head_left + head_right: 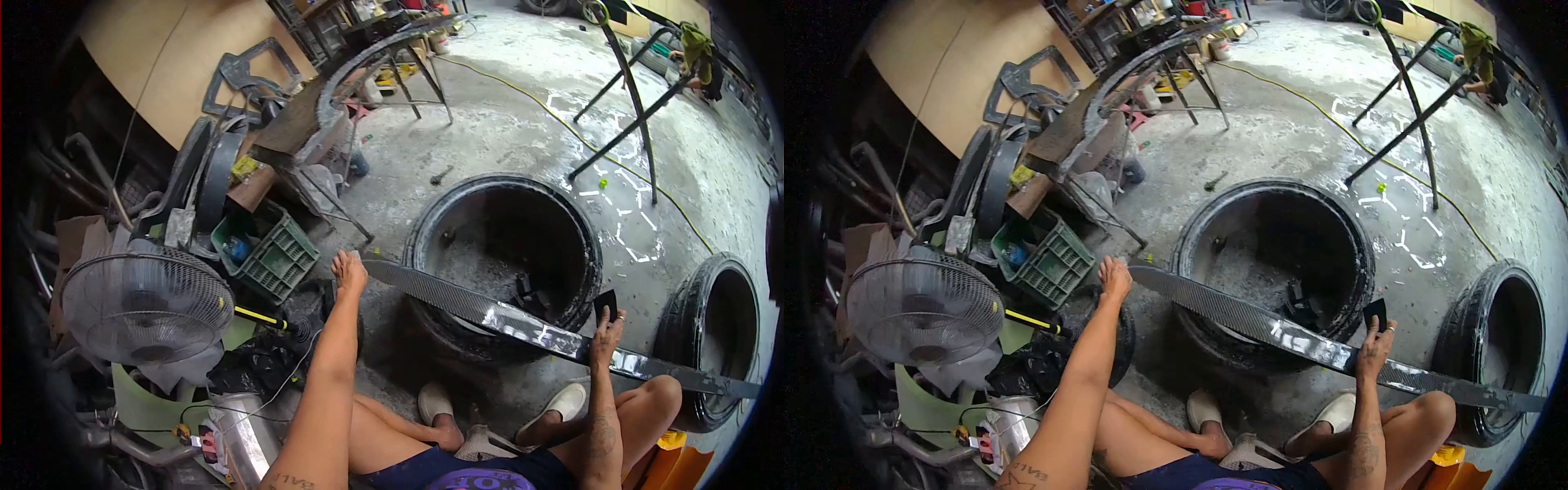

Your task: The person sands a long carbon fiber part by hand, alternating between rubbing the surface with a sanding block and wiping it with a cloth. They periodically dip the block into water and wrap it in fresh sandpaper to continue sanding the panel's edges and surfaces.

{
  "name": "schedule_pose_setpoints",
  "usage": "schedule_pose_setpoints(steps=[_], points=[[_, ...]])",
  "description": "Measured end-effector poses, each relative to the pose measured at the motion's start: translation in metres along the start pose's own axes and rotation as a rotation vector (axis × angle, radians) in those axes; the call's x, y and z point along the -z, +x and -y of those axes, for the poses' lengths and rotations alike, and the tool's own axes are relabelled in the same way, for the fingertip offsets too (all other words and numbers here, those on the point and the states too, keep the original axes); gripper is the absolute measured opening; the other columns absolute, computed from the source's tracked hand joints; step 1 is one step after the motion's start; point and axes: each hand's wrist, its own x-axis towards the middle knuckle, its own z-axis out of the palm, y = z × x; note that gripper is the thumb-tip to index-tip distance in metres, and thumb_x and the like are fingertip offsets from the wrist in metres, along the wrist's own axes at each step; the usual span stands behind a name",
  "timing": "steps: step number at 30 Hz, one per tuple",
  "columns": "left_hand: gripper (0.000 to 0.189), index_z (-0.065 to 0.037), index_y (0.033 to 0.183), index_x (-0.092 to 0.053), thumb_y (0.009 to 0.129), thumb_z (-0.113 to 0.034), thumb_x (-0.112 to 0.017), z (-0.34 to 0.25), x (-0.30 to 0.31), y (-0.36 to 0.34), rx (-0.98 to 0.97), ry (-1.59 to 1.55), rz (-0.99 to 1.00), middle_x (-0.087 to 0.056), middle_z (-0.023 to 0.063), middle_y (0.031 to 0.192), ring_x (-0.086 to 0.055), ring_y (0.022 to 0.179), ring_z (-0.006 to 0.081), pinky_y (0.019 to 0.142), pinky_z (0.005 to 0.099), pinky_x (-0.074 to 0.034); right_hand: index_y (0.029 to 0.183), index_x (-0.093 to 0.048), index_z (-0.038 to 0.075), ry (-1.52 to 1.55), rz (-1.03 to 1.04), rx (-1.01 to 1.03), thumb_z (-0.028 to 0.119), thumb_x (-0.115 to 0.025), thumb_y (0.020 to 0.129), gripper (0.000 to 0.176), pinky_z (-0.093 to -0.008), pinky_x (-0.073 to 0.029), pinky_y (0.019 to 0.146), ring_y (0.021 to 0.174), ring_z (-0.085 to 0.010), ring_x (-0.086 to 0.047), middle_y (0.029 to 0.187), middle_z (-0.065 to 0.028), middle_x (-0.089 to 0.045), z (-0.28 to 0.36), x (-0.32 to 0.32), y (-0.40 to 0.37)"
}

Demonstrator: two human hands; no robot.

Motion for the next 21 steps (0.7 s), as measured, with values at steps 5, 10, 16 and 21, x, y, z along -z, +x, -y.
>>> schedule_pose_setpoints(steps=[5,10,16,21], points=[[0.028,0.002,0.109,-0.059,0.092,-0.02,-0.058,-0.024,0.032,-0.033,-0.026,-0.347,-0.151,-0.054,0.0265,0.115,-0.054,0.107,0.0474,0.091,0.0558,-0.044,0.125,-0.051,-0.007,0.014,0.015,-0.075,0.038,-0.06,0.102,0.051,-0.0392,-0.048,0.093,0.104,-0.0324,-0.062,0.113,-0.025,-0.063,0.018,0.015,0.031],[0.024,-0.001,0.106,-0.062,0.089,-0.017,-0.068,-0.108,0.096,-0.082,-0.361,-0.63,-0.208,-0.062,0.0181,0.094,-0.062,0.087,0.0346,0.075,0.0432,-0.049,0.136,-0.046,0.007,0.615,-0.051,0.081,0.006,-0.059,0.101,0.038,-0.0277,-0.05,0.089,0.099,-0.0154,-0.06,0.116,-0.0064,-0.059,0.043,0.012,0.038],[0.023,-0.006,0.109,-0.067,0.094,-0.024,-0.071,-0.206,0.147,-0.114,0.027,-1.42,0.518,-0.066,0.0002,0.086,-0.06,0.069,0.0094,0.06,0.0254,-0.046,0.101,-0.075,0.006,0.439,0.178,0.055,0.008,-0.063,0.089,0.018,-0.0351,-0.049,0.089,0.097,-0.0276,-0.064,0.098,-0.0186,-0.065,0.09,0.055,0.026],[0.025,-0.003,0.105,-0.064,0.094,-0.023,-0.072,-0.27,0.134,-0.13,0.081,-1.741,0.659,-0.068,0.0038,0.087,-0.064,0.071,0.0139,0.064,0.0287,-0.048,0.115,-0.069,0.001,0.419,0.248,0.252,0.019,-0.069,0.087,0.033,-0.0465,-0.046,0.099,0.113,-0.042,-0.057,0.118,-0.0236,-0.06,0.073,0.027,0.012]])
